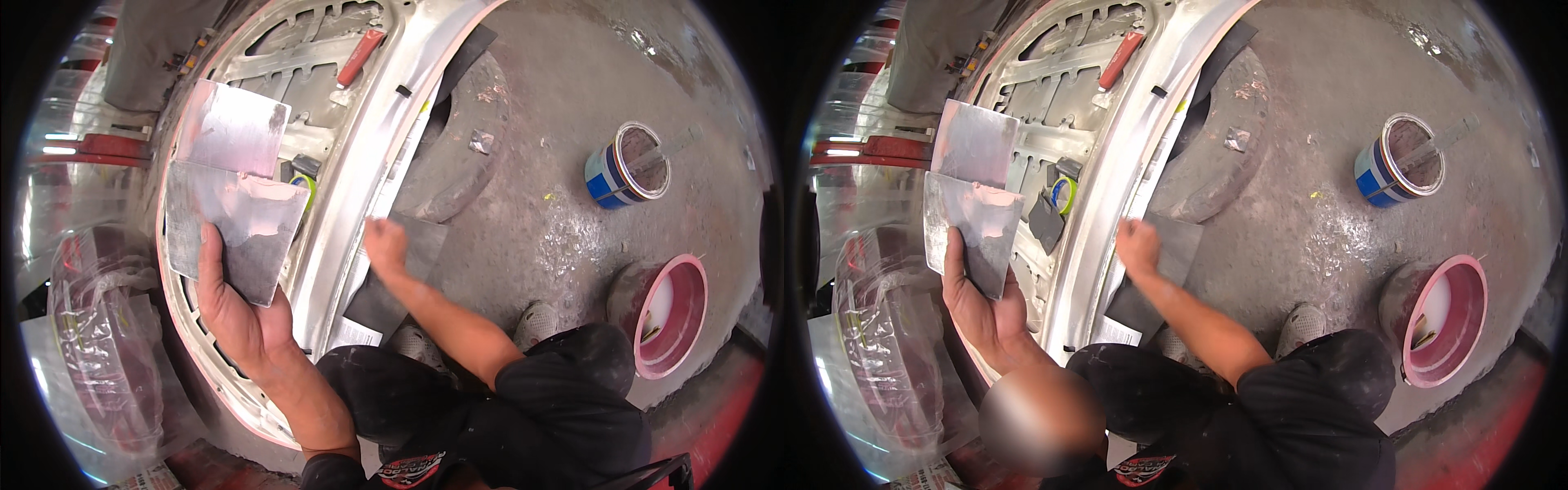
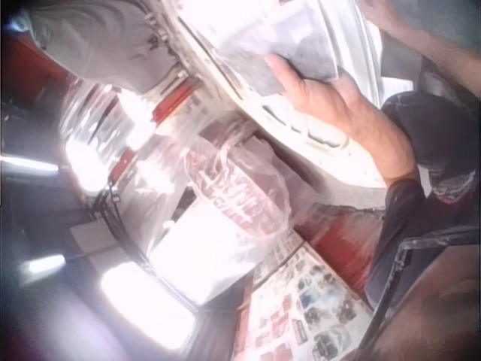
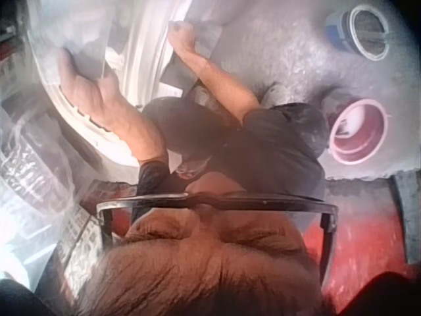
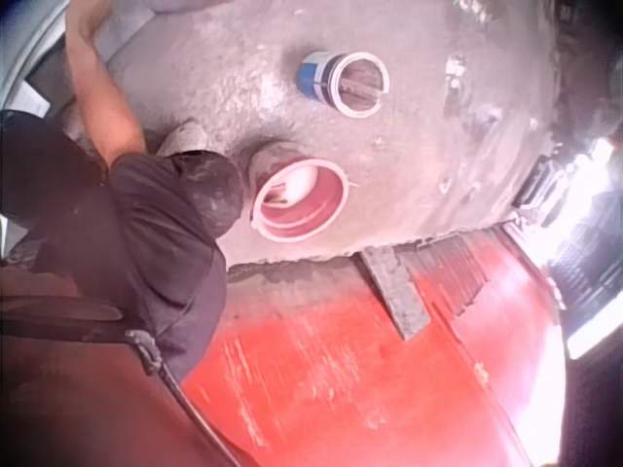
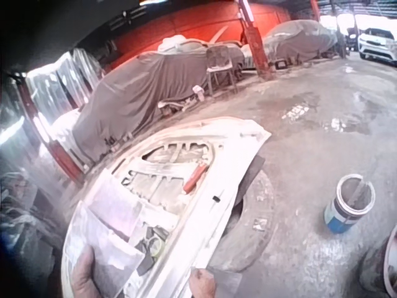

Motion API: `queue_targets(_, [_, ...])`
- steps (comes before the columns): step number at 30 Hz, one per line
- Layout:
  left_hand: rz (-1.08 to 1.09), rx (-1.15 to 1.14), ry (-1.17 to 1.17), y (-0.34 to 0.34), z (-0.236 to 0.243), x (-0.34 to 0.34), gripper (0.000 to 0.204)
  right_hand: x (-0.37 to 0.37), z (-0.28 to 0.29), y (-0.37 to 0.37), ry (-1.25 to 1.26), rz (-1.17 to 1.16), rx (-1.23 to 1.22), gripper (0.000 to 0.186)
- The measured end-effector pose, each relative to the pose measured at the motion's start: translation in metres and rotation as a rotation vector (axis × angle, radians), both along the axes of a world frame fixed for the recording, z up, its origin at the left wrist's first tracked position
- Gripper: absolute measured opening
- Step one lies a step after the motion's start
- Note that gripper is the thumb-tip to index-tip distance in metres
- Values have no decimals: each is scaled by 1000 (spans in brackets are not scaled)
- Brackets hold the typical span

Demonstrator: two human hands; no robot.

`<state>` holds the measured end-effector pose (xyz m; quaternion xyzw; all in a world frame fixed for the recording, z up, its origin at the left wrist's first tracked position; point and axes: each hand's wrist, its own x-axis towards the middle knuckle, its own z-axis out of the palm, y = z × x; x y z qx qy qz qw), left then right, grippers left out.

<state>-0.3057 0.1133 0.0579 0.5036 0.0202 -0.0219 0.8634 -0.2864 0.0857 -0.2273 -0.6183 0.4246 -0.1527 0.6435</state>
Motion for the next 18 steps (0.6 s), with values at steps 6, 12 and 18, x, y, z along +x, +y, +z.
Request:
queue_targets(6, [14,37,-23,5,0,3,27,41,-6,-96,-97,56,176,64])
queue_targets(12, [25,24,-24,8,-1,7,27,31,20,-108,-200,188,400,77])
queue_targets(18, [-20,13,-9,3,-7,12,28,60,-54,-108,-66,-41,-155,63])
